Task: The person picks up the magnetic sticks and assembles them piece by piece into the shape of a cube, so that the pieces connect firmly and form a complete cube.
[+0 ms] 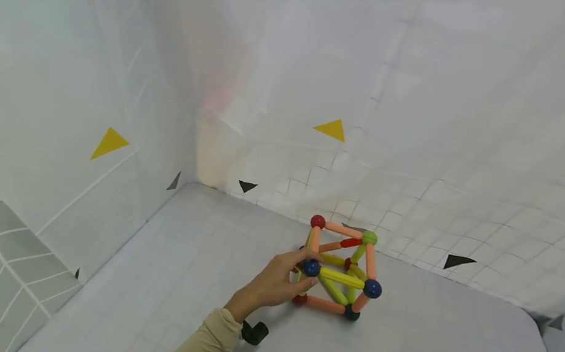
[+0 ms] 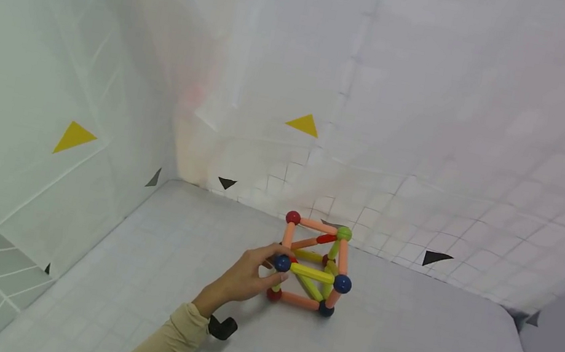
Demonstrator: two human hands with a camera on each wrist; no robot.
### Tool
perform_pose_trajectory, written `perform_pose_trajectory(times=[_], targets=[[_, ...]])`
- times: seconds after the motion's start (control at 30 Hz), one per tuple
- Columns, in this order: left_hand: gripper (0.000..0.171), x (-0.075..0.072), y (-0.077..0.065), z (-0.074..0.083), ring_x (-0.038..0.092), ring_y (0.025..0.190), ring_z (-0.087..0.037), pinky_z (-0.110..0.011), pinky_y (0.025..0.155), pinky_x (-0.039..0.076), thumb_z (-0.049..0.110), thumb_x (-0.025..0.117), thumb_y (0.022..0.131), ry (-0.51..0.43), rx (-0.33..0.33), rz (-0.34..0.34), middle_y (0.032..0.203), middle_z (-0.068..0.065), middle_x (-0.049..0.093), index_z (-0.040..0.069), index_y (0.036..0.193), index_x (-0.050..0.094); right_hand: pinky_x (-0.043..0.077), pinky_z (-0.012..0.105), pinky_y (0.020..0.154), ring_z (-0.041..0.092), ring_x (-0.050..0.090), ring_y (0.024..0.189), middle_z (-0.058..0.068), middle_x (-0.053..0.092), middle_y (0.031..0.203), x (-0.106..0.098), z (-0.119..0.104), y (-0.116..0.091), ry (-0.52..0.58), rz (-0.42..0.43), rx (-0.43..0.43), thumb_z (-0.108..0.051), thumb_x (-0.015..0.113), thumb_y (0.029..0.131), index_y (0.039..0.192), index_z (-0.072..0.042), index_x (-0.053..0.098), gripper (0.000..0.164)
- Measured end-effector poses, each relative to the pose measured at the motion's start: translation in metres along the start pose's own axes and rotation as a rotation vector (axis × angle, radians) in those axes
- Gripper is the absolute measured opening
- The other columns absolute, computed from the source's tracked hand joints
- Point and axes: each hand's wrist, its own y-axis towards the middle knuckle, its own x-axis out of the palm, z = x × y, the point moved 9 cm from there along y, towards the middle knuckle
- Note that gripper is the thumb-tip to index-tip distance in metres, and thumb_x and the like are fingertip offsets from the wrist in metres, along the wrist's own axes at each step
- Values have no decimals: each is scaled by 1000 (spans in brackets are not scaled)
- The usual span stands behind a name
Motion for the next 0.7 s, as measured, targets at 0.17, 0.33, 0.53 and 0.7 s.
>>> perform_pose_trajectory(times=[0.17, 0.33, 0.53, 0.7], targets=[[34, -5, -1, 0, 65, 108, -9, -34, 96, 57, 20, 68, 105, -8, -3, -5, 124, 1, 71, 17, 138, 61, 43, 27, 52, 12, 55, 60, 16, 77, 98, -22, -99, -26, 116, 322, -134, -22, 64, 108, 131, -8, 67, 28], [30, -11, -1, -1, 67, 108, -9, -33, 96, 57, 27, 62, 109, -29, -4, 19, 122, 1, 71, 16, 137, 62, 56, 25, 57, 16, 66, 67, 25, 73, 119, 1, -161, -27, 420, 181, -115, -18, 68, 105, 142, -5, 56, 41], [25, -11, 1, -2, 68, 108, -8, -28, 96, 57, 30, 59, 111, -57, -9, 9, 118, -1, 73, 16, 132, 63, 63, 28, 76, 24, 77, 89, 27, 66, 130, 39, -207, -19, 745, -96, -97, -5, 62, 106, 141, 3, 57, 36], [24, -11, 0, -5, 69, 109, -7, -27, 96, 57, 29, 60, 110, -65, -25, 10, 119, -1, 73, 18, 132, 62, 62, 26, 79, 26, 74, 90, 24, 68, 117, 52, -237, -13, 870, -126, -152, -6, 63, 106, 139, 2, 62, 34]])
